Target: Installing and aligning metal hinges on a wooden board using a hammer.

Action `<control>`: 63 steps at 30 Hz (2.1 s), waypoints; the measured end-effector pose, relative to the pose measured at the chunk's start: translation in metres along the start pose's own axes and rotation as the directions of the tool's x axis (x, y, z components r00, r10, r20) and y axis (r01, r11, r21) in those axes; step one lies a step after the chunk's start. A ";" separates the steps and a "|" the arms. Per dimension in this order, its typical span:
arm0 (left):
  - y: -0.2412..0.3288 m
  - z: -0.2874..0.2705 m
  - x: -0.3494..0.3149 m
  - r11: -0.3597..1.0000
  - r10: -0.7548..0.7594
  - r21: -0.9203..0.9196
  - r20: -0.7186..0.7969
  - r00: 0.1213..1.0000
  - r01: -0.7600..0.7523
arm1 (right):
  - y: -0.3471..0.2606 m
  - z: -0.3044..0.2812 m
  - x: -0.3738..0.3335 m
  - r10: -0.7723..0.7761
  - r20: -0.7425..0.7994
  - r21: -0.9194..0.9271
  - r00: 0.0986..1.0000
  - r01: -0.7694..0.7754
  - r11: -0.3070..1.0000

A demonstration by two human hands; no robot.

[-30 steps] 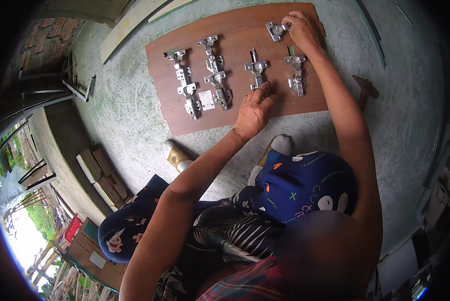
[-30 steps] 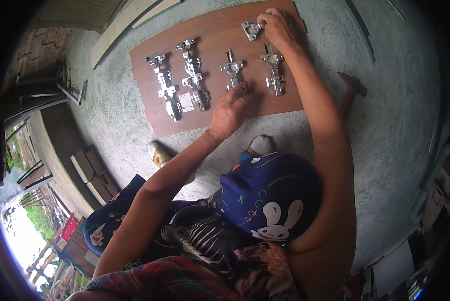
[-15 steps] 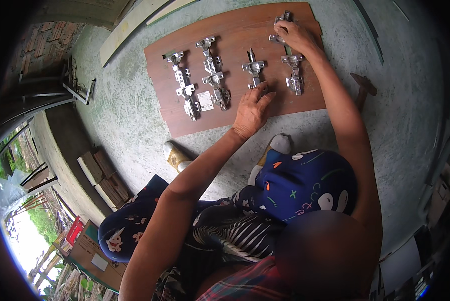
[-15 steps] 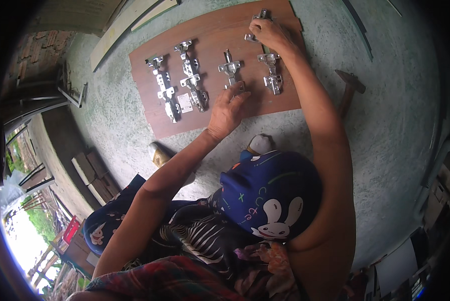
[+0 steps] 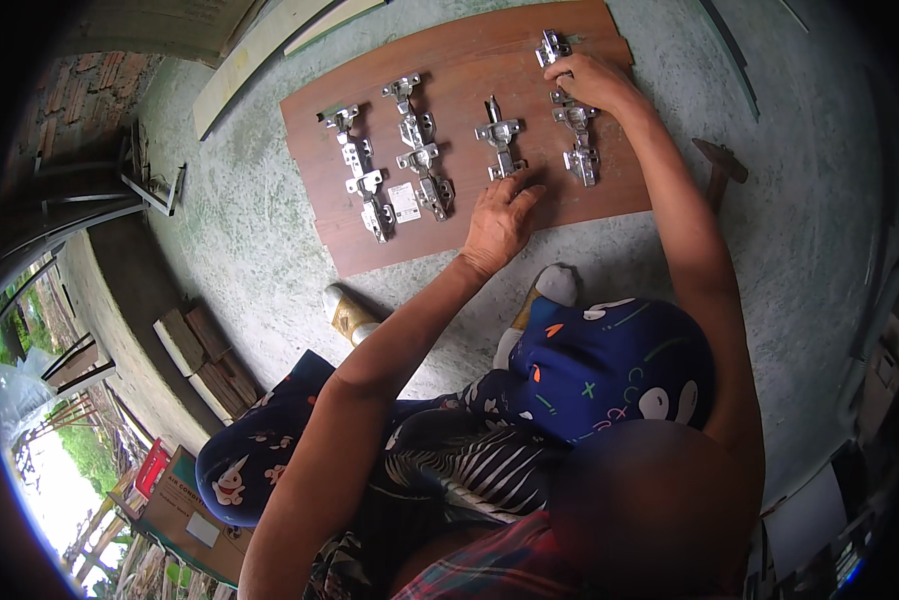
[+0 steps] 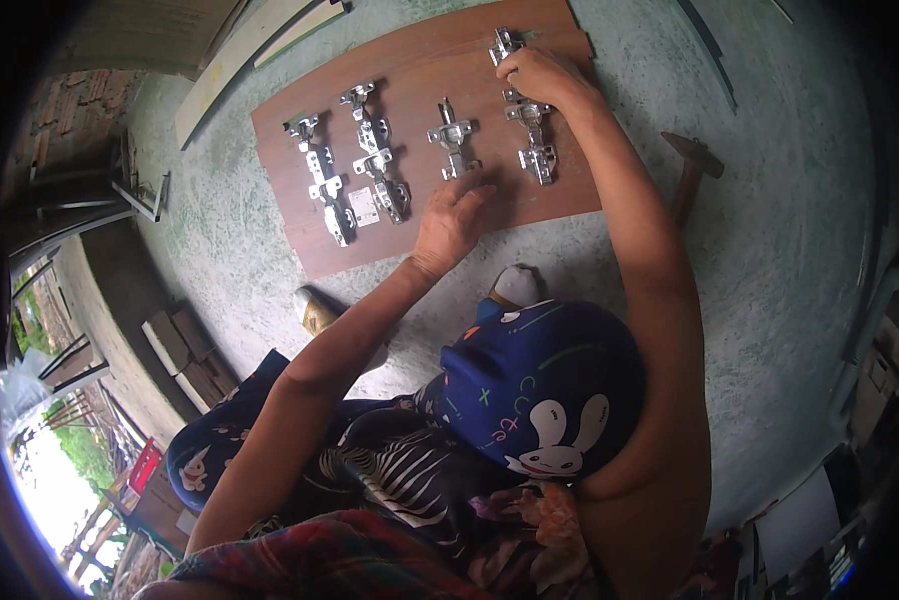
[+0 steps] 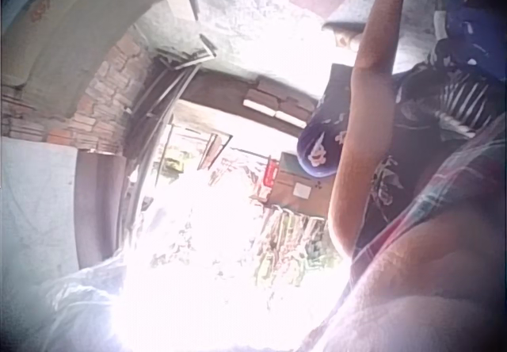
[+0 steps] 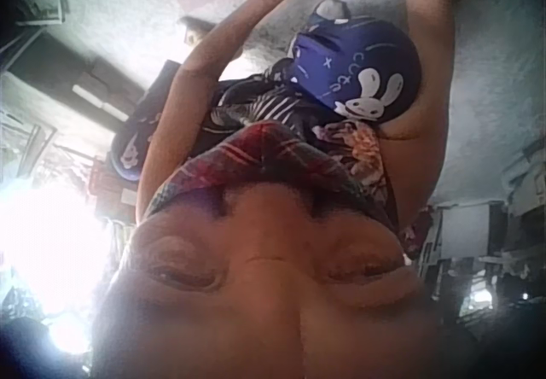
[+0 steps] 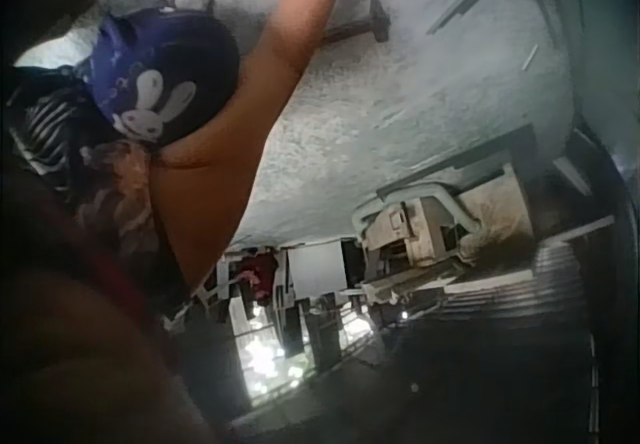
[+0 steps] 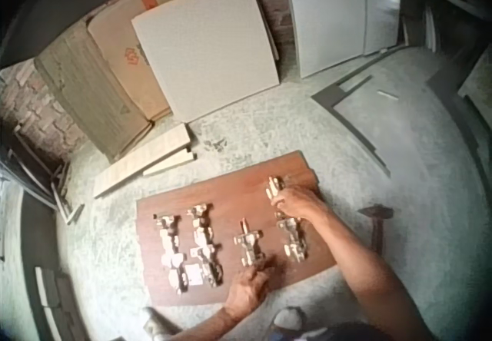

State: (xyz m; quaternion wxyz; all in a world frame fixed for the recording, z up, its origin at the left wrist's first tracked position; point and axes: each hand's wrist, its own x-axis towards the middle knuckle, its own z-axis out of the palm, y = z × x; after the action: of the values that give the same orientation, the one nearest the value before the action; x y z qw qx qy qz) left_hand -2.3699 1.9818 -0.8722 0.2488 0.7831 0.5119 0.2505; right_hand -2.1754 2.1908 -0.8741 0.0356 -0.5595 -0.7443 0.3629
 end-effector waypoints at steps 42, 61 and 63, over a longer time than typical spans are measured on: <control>0.003 -0.002 0.002 0.998 -0.019 -0.054 0.000 1.000 0.019 | 0.029 0.017 0.036 0.029 -0.507 0.031 0.861 -0.016 0.999; 0.008 0.002 0.005 1.000 0.002 -0.029 -0.008 1.000 -0.002 | 0.028 0.005 0.033 0.028 -0.485 0.042 0.874 -0.008 0.999; 0.009 0.003 0.005 0.999 0.005 -0.036 -0.009 1.000 -0.006 | 0.032 0.004 0.033 0.042 -0.470 0.051 0.882 -0.021 0.999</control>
State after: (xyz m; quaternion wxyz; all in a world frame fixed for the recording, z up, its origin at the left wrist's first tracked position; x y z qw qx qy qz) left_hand -2.3601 1.9830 -0.8685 0.2599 0.7788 0.5062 0.2639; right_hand -2.1635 2.2206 -0.9079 0.2216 -0.6420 -0.6960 0.2330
